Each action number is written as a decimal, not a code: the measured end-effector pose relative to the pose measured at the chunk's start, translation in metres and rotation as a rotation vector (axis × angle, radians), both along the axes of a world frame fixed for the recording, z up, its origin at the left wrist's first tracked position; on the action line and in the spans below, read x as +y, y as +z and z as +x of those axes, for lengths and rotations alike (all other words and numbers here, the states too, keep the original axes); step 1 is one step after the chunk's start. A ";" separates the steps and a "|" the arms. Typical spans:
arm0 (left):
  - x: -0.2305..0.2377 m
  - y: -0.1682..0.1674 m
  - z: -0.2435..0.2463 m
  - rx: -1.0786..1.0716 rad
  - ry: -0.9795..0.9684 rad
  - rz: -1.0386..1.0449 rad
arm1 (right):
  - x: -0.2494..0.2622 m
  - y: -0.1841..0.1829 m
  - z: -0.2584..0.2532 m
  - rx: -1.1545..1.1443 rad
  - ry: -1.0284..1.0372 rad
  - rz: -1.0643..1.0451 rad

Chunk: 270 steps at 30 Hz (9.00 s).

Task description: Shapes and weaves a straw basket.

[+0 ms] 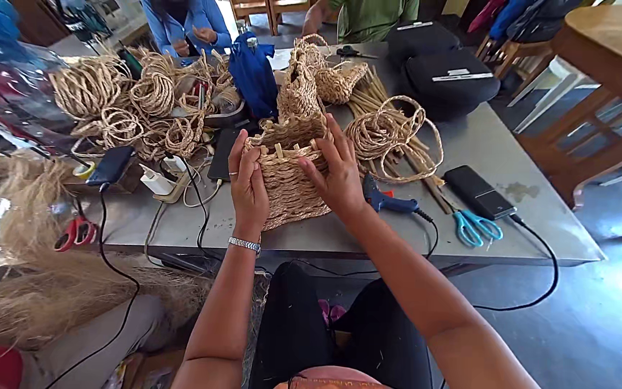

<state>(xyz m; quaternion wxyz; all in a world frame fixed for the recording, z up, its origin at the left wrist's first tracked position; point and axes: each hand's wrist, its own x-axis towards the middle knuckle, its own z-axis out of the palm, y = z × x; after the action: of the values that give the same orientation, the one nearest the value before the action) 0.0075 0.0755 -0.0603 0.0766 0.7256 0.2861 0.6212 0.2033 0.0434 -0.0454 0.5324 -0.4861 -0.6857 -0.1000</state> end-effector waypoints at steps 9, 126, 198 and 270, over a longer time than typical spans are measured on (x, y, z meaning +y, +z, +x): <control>-0.009 0.005 -0.002 0.168 0.097 -0.040 | -0.026 0.021 -0.028 -0.118 -0.127 -0.033; 0.008 -0.018 -0.014 -0.039 -0.020 0.105 | 0.001 0.039 0.011 0.562 0.871 -0.822; 0.003 -0.020 -0.014 -0.019 0.051 0.080 | 0.067 0.052 -0.005 0.585 0.982 -0.842; 0.001 -0.010 -0.018 0.049 0.010 0.079 | -0.106 0.067 0.005 -0.032 0.214 -0.507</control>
<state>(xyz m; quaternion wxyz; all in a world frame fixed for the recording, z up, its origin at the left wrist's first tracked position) -0.0102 0.0768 -0.0702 0.0377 0.7417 0.2667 0.6144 0.2081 -0.0628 0.0215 0.3904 -0.5269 -0.7447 0.1240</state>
